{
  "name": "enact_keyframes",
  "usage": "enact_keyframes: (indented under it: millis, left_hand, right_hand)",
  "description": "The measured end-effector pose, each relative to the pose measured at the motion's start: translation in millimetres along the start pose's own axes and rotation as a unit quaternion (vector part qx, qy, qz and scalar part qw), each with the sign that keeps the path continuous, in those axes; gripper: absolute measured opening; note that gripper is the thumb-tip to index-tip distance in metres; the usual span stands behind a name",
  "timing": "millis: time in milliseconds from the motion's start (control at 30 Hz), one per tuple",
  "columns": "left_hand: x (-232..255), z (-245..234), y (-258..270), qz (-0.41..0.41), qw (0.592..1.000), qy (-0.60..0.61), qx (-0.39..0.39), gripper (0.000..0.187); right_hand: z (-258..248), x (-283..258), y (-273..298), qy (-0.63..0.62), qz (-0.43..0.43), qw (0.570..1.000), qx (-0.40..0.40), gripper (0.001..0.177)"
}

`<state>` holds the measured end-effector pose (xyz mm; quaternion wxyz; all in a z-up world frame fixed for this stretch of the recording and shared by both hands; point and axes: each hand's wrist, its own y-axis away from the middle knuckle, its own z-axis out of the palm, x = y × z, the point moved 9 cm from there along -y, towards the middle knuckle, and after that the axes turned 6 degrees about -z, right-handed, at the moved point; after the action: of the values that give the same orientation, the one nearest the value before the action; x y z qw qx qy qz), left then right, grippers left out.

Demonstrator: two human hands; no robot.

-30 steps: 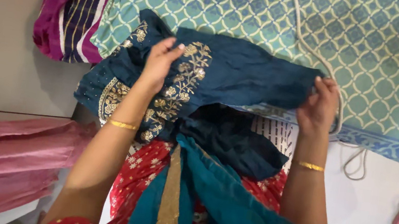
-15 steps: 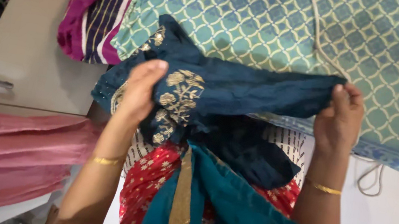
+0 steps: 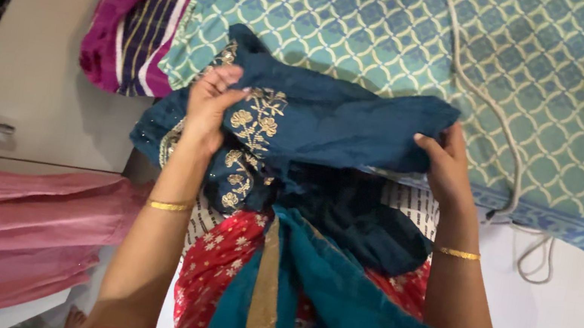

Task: The person irons a dark blue garment with gold embroidery on a patterned bedsheet. They spray the fabric with water, smooth it by hand, and use an electric iron to press the material, repeating the process on different sections.

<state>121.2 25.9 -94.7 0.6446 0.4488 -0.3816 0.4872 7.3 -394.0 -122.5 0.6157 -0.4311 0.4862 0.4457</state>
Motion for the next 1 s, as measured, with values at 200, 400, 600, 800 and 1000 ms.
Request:
enact_keyframes:
  millis: [200, 400, 600, 800, 1000]
  left_hand:
    - [-26, 13, 16, -0.142, 0.985, 0.076, -0.066, 0.022]
    - [66, -17, 51, 0.117, 0.992, -0.011, -0.048, 0.02]
    - [131, -108, 136, 0.288, 0.947, -0.035, 0.135, 0.041]
    - [163, -85, 149, 0.267, 0.945, -0.142, 0.122, 0.069]
    - [65, 23, -50, 0.15, 0.867, -0.474, -0.032, 0.088]
  right_hand:
    - [18, -37, 6, 0.126, -0.096, 0.987, -0.021, 0.069]
    - [30, -125, 32, 0.303, -0.199, 0.932, 0.001, 0.063]
    - [87, -186, 73, 0.314, -0.262, 0.91, -0.073, 0.072]
    - [111, -175, 62, 0.054, -0.171, 0.976, -0.127, 0.078]
    - [36, -47, -19, 0.43, 0.076, 0.899, 0.017, 0.097]
